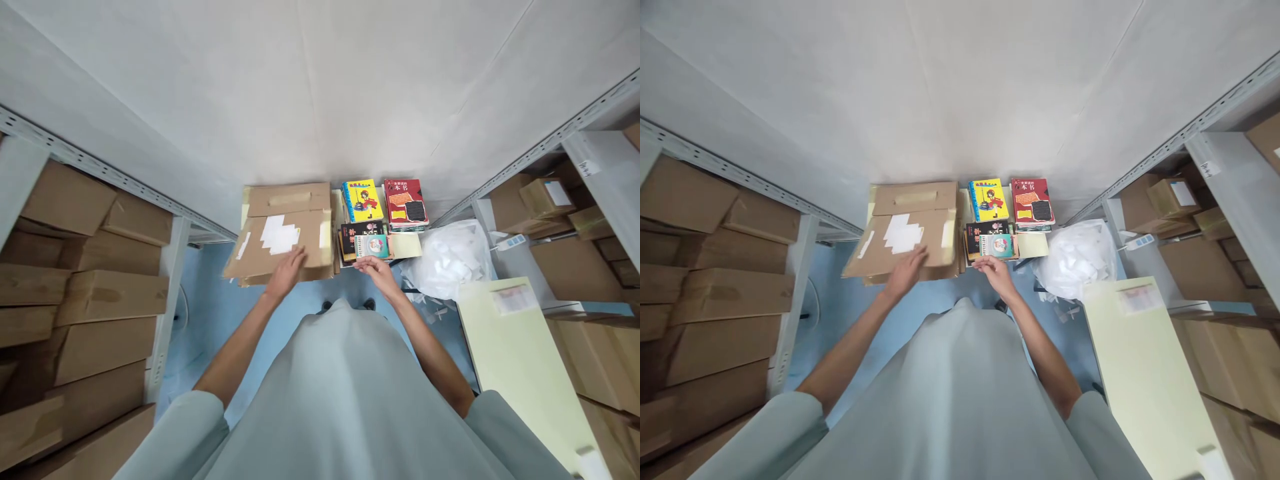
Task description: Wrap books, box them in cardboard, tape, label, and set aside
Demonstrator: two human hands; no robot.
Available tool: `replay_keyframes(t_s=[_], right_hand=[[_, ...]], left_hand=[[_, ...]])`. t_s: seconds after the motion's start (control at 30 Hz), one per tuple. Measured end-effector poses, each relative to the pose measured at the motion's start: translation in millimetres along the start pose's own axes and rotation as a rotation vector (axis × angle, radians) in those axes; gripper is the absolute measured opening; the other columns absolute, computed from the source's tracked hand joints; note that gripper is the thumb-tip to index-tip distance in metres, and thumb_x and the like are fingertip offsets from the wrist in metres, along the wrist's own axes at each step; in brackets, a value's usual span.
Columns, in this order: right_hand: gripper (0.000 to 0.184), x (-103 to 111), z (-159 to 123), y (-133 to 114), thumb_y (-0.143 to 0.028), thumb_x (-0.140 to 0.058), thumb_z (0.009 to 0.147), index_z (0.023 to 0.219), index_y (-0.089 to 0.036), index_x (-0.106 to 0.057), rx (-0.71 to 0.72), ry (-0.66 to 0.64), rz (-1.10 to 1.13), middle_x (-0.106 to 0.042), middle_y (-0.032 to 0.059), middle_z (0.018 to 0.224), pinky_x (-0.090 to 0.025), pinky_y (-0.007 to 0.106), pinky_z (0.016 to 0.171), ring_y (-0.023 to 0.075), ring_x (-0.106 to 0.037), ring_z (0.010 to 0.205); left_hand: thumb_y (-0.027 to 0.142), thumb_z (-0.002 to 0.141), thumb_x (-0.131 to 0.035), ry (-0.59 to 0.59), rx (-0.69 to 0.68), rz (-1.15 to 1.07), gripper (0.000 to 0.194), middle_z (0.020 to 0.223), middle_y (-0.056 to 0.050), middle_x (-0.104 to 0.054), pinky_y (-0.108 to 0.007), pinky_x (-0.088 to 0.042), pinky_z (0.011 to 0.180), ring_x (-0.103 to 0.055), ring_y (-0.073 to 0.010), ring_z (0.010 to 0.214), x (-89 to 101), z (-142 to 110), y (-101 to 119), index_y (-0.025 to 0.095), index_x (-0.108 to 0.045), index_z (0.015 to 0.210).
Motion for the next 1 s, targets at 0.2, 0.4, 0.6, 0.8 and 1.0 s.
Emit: replay_keyframes(t_s=[0.2,0.4,0.6,0.8,1.0], right_hand=[[0.021,23,-10,21,-0.04,-0.074,0.086,0.102,-0.027,-0.079,-0.043,0.06,-0.006,-0.088,0.0064,0.109,-0.063,0.048,0.109,0.0273,-0.082,0.111],[0.022,39,-22,27,-0.041,-0.074,0.087,0.102,-0.027,-0.079,-0.038,0.088,-0.002,-0.088,0.0079,0.113,-0.063,0.049,0.111,0.0286,-0.082,0.114],[0.024,47,-29,11,-0.041,-0.075,0.086,0.105,-0.027,-0.08,-0.018,0.08,-0.005,-0.088,0.007,0.111,-0.062,0.046,0.109,0.0276,-0.082,0.113],[0.024,36,-14,-3,-0.043,-0.074,0.088,0.104,-0.026,-0.08,0.021,0.013,-0.016,-0.088,0.0063,0.112,-0.061,0.044,0.109,0.0255,-0.081,0.113],[0.023,14,-2,0,-0.044,-0.076,0.09,0.105,-0.026,-0.079,0.011,-0.067,-0.012,-0.087,0.0063,0.11,-0.063,0.042,0.103,0.0242,-0.082,0.108]], left_hand=[[0.011,0.095,-0.064,-0.193,0.059,0.068,0.061,0.169,-0.028,-0.056,-0.065,-0.034,0.137,-0.044,-0.0387,0.168,-90.8,-11,5,0.015,-0.06,0.156],[0.011,0.093,-0.062,-0.179,0.037,0.078,0.055,0.158,-0.022,-0.065,-0.059,-0.04,0.134,-0.053,-0.0376,0.16,-94.2,1,-2,0.022,-0.069,0.147],[0.026,0.106,-0.055,-0.024,-0.019,0.014,0.048,0.165,-0.017,-0.064,-0.054,-0.049,0.131,-0.058,-0.0342,0.157,-5.4,26,-15,0.023,-0.069,0.152],[0.036,0.112,-0.047,0.278,-0.083,0.096,0.049,0.155,-0.013,-0.074,-0.061,-0.042,0.136,-0.068,-0.0331,0.146,127.5,60,-5,0.022,-0.069,0.154],[0.038,0.11,-0.05,0.301,-0.042,0.074,0.047,0.149,-0.014,-0.077,-0.059,-0.049,0.131,-0.073,-0.0348,0.14,144.9,54,12,0.02,-0.074,0.147]])
Point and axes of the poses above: each hand's wrist, its own z-axis towards the middle knuckle, its own x-axis out of the back of the hand, y = z × x, the point moved 1 cm from there along z, towards the middle knuckle
